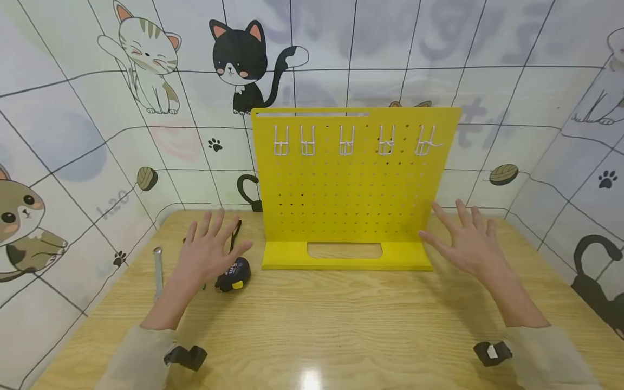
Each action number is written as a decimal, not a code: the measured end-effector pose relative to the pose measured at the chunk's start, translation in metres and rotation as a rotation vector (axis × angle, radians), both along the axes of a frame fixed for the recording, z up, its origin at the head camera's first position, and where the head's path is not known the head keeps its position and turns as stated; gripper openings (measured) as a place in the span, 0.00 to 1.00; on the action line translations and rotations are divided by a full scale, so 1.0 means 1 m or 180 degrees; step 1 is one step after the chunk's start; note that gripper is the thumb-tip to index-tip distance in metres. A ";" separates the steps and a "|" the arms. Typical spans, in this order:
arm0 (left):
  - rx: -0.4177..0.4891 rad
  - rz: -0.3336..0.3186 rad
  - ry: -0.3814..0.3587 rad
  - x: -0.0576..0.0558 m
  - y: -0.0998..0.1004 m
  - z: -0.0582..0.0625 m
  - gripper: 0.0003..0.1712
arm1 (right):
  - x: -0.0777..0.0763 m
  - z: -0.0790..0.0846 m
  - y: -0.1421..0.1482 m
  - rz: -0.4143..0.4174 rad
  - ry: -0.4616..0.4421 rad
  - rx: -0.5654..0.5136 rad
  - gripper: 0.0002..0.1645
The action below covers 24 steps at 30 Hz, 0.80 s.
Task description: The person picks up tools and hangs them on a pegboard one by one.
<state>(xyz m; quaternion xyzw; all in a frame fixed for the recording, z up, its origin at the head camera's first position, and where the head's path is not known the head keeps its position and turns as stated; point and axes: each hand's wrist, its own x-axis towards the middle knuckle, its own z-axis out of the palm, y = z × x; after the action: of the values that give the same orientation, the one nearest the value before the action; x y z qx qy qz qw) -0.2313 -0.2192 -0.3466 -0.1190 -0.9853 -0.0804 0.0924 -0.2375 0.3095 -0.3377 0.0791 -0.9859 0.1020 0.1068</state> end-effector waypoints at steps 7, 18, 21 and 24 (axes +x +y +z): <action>0.0032 -0.0006 0.0010 0.000 -0.004 -0.004 0.47 | 0.001 0.002 -0.008 0.0119 0.0070 -0.0091 0.50; 0.0157 0.0007 -0.0104 0.003 -0.007 -0.009 0.49 | -0.002 0.002 -0.034 0.0342 0.0030 -0.0280 0.48; 0.0175 0.0005 -0.0102 0.004 -0.008 -0.011 0.48 | -0.003 0.002 -0.042 0.0413 0.0065 -0.0284 0.47; 0.0224 0.0000 -0.0126 0.005 -0.009 -0.013 0.48 | -0.003 0.002 -0.050 0.0463 0.0099 -0.0310 0.47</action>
<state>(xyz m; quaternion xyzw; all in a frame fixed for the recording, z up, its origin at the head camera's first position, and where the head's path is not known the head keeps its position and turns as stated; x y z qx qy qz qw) -0.2259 -0.2281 -0.3600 -0.1140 -0.9835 -0.1173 0.0770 -0.2407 0.2596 -0.3353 0.1468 -0.9696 0.1561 0.1182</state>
